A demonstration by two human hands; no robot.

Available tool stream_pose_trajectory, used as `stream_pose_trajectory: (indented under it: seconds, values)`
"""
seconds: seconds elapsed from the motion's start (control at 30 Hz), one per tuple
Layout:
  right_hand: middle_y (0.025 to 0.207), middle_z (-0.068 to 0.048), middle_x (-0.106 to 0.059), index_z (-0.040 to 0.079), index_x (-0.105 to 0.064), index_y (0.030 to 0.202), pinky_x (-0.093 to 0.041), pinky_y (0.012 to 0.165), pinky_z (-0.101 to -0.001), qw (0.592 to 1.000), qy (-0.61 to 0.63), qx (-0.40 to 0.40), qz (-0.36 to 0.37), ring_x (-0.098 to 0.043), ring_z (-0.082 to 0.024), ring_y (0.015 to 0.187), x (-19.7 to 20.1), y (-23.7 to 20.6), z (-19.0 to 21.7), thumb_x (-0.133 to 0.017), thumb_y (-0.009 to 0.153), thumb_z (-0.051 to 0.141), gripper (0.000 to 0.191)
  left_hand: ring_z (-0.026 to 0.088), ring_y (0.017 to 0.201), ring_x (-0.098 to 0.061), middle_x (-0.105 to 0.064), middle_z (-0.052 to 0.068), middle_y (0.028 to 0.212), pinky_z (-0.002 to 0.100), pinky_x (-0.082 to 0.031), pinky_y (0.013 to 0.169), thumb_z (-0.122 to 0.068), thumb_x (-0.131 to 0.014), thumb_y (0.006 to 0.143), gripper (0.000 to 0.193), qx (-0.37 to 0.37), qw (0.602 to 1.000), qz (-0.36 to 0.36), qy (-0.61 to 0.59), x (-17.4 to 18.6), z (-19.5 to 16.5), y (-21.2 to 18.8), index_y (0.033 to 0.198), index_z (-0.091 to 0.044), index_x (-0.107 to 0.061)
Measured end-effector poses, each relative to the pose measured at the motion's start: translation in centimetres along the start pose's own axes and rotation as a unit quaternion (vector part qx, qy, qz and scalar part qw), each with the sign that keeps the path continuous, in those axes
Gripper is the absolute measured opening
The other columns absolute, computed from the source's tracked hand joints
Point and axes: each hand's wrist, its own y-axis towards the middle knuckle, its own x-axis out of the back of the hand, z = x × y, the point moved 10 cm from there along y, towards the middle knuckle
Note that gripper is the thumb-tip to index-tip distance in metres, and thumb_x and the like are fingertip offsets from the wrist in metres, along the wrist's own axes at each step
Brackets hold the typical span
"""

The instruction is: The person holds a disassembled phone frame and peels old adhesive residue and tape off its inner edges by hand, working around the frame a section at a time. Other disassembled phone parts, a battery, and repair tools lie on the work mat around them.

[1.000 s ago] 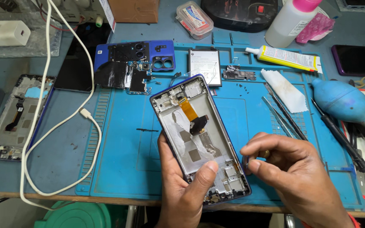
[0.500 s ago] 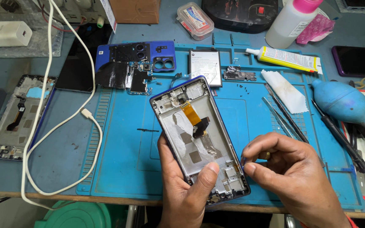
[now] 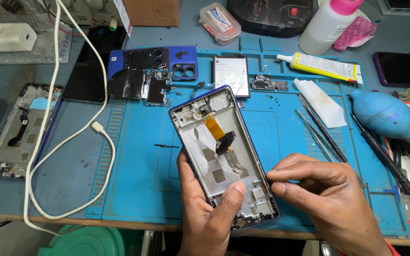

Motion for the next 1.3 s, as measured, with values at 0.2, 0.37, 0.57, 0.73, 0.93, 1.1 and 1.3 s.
stream_pose_trajectory:
  seconds: [0.2,0.37,0.57,0.73,0.93,1.1,1.3]
  values:
    - [0.097,-0.019,-0.077,-0.009,-0.080,0.103,-0.056,0.073,-0.0324,0.996,0.035,-0.065,-0.058,-0.069,-0.021,0.083,0.7,0.2,-1.4,-0.077,0.082,-0.012,0.022,0.023,0.122,-0.060,-0.054,0.017,0.139,0.042,-0.050,0.106,-0.005,-0.066,0.086,0.087,0.008,1.000,0.002,-0.003,0.0,0.0,0.0,0.158,-0.006,-0.018]
    - [0.089,-0.017,-0.076,-0.010,-0.080,0.093,-0.053,0.070,-0.0298,0.999,0.034,-0.026,-0.031,-0.067,-0.019,0.080,0.3,0.3,-1.0,-0.077,0.078,-0.009,0.015,0.023,0.123,-0.059,-0.054,0.017,0.139,0.041,-0.049,0.107,-0.005,-0.066,0.086,0.086,0.004,1.000,0.000,0.009,0.2,0.0,-0.1,0.158,-0.005,-0.019]
    - [0.097,-0.018,-0.074,-0.009,-0.080,0.100,-0.054,0.076,-0.0296,0.999,0.031,0.004,-0.016,-0.068,-0.019,0.088,0.0,-0.2,-1.0,-0.075,0.082,-0.007,0.019,0.022,0.121,-0.060,-0.054,0.017,0.137,0.041,-0.049,0.106,-0.004,-0.066,0.086,0.085,-0.006,1.000,-0.012,0.004,0.3,-0.2,0.0,0.157,-0.005,-0.019]
    - [0.102,-0.018,-0.073,-0.008,-0.079,0.112,-0.053,0.078,-0.0289,0.999,0.014,0.023,-0.029,-0.067,-0.019,0.092,-0.3,-1.1,-0.7,-0.073,0.084,-0.007,0.029,0.021,0.119,-0.059,-0.055,0.016,0.136,0.041,-0.050,0.105,-0.005,-0.065,0.087,0.083,0.009,1.000,-0.014,-0.017,0.1,0.0,-0.1,0.157,-0.006,-0.020]
    - [0.103,-0.017,-0.072,-0.006,-0.076,0.118,-0.056,0.079,-0.0288,0.994,-0.047,0.092,-0.019,-0.069,-0.020,0.094,-1.1,-1.6,1.5,-0.074,0.080,-0.010,0.038,0.021,0.118,-0.061,-0.057,0.017,0.134,0.040,-0.050,0.104,-0.006,-0.065,0.087,0.083,0.027,1.000,-0.003,-0.015,0.1,-0.1,0.0,0.156,-0.008,-0.020]
    - [0.105,-0.017,-0.071,-0.005,-0.076,0.119,-0.057,0.079,-0.0281,0.987,-0.084,0.134,-0.019,-0.069,-0.020,0.095,-1.7,-1.7,2.3,-0.076,0.077,-0.013,0.042,0.021,0.119,-0.061,-0.056,0.017,0.135,0.041,-0.050,0.105,-0.007,-0.065,0.088,0.083,0.027,0.999,-0.013,-0.012,0.2,-0.1,0.0,0.157,-0.008,-0.019]
    - [0.110,-0.019,-0.069,-0.007,-0.074,0.122,-0.054,0.080,-0.0258,0.988,-0.090,0.126,-0.021,-0.065,-0.018,0.095,-1.7,-1.9,1.9,-0.076,0.077,-0.014,0.046,0.022,0.122,-0.058,-0.053,0.017,0.138,0.041,-0.048,0.107,-0.004,-0.064,0.088,0.084,0.007,1.000,-0.010,-0.019,0.1,-0.3,0.1,0.158,-0.008,-0.017]
